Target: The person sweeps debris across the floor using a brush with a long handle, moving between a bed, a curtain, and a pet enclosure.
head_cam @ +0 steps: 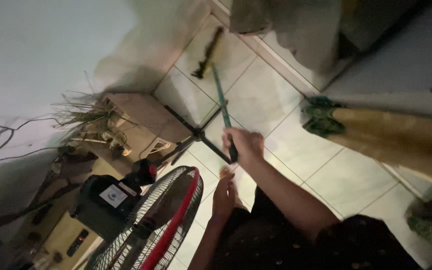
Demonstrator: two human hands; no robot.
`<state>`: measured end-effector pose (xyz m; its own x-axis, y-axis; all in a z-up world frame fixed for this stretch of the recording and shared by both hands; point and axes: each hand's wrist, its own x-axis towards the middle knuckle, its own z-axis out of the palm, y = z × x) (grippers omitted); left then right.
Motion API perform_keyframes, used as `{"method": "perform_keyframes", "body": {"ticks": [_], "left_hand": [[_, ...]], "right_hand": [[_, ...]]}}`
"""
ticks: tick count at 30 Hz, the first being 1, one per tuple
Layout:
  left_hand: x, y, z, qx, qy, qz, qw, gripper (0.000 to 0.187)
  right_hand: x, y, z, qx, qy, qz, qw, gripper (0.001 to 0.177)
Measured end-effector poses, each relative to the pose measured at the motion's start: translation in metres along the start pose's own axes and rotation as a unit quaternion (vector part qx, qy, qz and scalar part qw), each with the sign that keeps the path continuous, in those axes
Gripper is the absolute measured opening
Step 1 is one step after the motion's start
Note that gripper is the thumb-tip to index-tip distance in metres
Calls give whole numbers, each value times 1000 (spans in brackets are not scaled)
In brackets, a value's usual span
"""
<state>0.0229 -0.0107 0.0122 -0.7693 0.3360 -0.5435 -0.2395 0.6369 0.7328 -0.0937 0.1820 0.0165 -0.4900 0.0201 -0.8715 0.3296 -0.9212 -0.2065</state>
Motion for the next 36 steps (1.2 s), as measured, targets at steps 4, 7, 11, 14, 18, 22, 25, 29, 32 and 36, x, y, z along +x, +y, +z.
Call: {"method": "perform_keyframes", "body": {"ticks": [4, 7, 11, 14, 18, 22, 25, 29, 32, 36], "left_hand": [[-6, -3, 5, 12, -5, 124, 992, 42], [-21, -4, -4, -4, -45, 82, 996, 39], [-42, -32, -24, 27, -84, 143, 986, 37], [-62, -58, -38, 76, -80, 187, 976, 39], [-94, -75, -57, 44, -128, 190, 972, 47], [-113, -86, -71, 109, -156, 196, 962, 42], [-115, -92, -64, 141, -172, 190, 956, 42], [-116, -98, -52, 161, -211, 279, 923, 43], [-120, -93, -40, 193, -225, 318, 900, 45], [-128, -85, -26, 211, -276, 322, 881, 44]], "right_hand": [[102, 11, -30, 24, -15, -31, 999, 8], [121, 10, -97, 91, -14, -78, 993, 13], [52, 50, -213, -1, 54, -66, 996, 33], [-11, 114, -260, 127, 65, -43, 989, 27], [-95, 189, -256, 168, 166, -81, 968, 15], [-168, 247, -221, 149, 146, -128, 970, 20], [-188, 274, -199, 146, 94, -129, 976, 24], [-135, 273, -197, 104, 89, -138, 981, 32], [-81, 264, -222, 198, 86, -133, 967, 22], [-47, 269, -304, 220, 168, -189, 942, 14]]}}
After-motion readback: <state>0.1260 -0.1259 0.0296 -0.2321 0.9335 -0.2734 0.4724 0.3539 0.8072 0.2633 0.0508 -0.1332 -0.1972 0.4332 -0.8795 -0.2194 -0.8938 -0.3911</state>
